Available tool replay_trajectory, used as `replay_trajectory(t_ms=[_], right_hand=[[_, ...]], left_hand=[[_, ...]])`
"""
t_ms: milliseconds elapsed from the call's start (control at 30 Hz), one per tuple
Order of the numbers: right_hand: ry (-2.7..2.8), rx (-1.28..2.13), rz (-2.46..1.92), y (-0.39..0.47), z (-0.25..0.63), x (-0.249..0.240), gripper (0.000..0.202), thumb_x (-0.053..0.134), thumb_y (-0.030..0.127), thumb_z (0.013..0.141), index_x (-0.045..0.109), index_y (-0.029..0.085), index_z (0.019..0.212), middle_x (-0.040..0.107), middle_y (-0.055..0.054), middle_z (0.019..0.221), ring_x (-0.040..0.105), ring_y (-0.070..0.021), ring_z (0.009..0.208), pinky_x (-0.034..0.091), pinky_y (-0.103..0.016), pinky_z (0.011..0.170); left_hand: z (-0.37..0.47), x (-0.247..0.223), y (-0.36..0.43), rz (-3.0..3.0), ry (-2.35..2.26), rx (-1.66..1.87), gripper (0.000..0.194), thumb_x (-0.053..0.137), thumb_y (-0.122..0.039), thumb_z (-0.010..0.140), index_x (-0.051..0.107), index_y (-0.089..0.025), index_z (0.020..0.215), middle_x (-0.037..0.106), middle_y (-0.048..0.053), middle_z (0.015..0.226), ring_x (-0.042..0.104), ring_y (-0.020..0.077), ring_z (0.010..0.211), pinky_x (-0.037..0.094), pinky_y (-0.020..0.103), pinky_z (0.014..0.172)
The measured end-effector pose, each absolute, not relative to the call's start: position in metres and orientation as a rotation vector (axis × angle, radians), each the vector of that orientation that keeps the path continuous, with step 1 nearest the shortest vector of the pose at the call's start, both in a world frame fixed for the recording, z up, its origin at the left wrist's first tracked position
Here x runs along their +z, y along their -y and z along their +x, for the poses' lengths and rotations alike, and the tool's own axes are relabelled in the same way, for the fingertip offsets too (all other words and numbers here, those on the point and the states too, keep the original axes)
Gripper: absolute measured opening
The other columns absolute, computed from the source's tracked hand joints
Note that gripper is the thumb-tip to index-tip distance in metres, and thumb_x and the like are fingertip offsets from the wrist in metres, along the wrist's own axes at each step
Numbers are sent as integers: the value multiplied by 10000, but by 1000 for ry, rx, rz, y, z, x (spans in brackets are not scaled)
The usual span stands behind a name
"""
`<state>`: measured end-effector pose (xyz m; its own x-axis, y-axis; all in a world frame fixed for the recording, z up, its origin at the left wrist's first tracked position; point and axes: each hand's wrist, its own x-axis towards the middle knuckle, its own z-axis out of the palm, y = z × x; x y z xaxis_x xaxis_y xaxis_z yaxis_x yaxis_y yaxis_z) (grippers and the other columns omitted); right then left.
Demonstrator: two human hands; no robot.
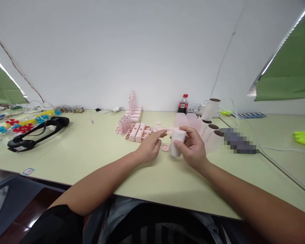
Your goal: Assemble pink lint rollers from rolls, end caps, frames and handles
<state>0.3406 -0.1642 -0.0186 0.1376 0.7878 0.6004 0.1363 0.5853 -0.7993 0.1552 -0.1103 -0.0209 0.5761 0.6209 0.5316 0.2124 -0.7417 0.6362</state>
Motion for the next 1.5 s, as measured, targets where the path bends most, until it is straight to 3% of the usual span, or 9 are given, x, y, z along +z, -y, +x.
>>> replay_trajectory(t_ms=[100,300,633,733,900,1100,1233,1333,1500], right_hand=[[1292,424,-906,162,348,-10,372,738,347,775,554,253,1085,609,-54,974,615,-216,857,523,-364,752],[1264,453,-920,158,349,-11,334,733,329,772,567,247,1050,606,-46,951,586,-200,838,501,-356,782],[1343,562,-872,160,343,-17,309,733,318,778,581,250,1038,596,-18,900,557,-176,776,493,-321,701],[1366,604,-866,162,342,-20,312,736,325,783,577,253,1042,592,-17,903,554,-172,762,492,-311,673],[1411,660,-865,163,340,-23,316,733,335,793,567,250,1048,591,-26,934,560,-172,762,491,-307,657],[1457,627,-870,162,339,-24,303,714,355,809,571,251,1054,585,-33,968,561,-181,794,481,-320,689],[1492,609,-878,162,339,-25,299,710,349,807,571,249,1053,584,-36,969,561,-187,805,475,-328,699],[1500,612,-880,162,339,-25,296,708,343,810,566,251,1053,585,-33,961,560,-186,801,471,-329,696],[1503,624,-889,162,339,-26,286,704,345,813,568,254,1047,585,-32,977,555,-185,811,467,-333,709]], left_hand=[[157,-24,114,2380,-739,886,533,451,-188,911,437,-198,1444,624,133,1318,566,289,1226,438,495,1040],[161,-21,120,2637,-729,793,336,469,-217,920,644,-171,1203,675,138,1203,599,312,1110,458,493,956],[136,5,91,2676,-1574,800,329,472,-148,887,659,-228,1146,647,78,1185,553,280,1116,439,426,934],[126,7,79,2600,-1779,769,318,501,-223,886,632,-211,1175,617,112,1192,551,297,1126,439,420,944],[113,8,61,2438,-2071,561,265,496,-347,892,645,-187,1042,612,153,1173,549,340,1146,423,464,968],[108,11,57,2405,-2035,491,292,413,-324,921,646,-190,1037,636,144,1101,616,294,1009,475,407,858],[112,7,60,2480,-2063,476,347,449,-440,901,687,-192,949,594,159,1161,552,337,1119,440,439,923],[118,4,63,2519,-2089,418,434,504,-529,854,678,-187,1056,569,174,1199,487,380,1184,395,481,961],[122,6,66,2532,-2078,413,436,566,-487,809,673,-189,1108,574,169,1173,475,376,1171,359,484,982]])
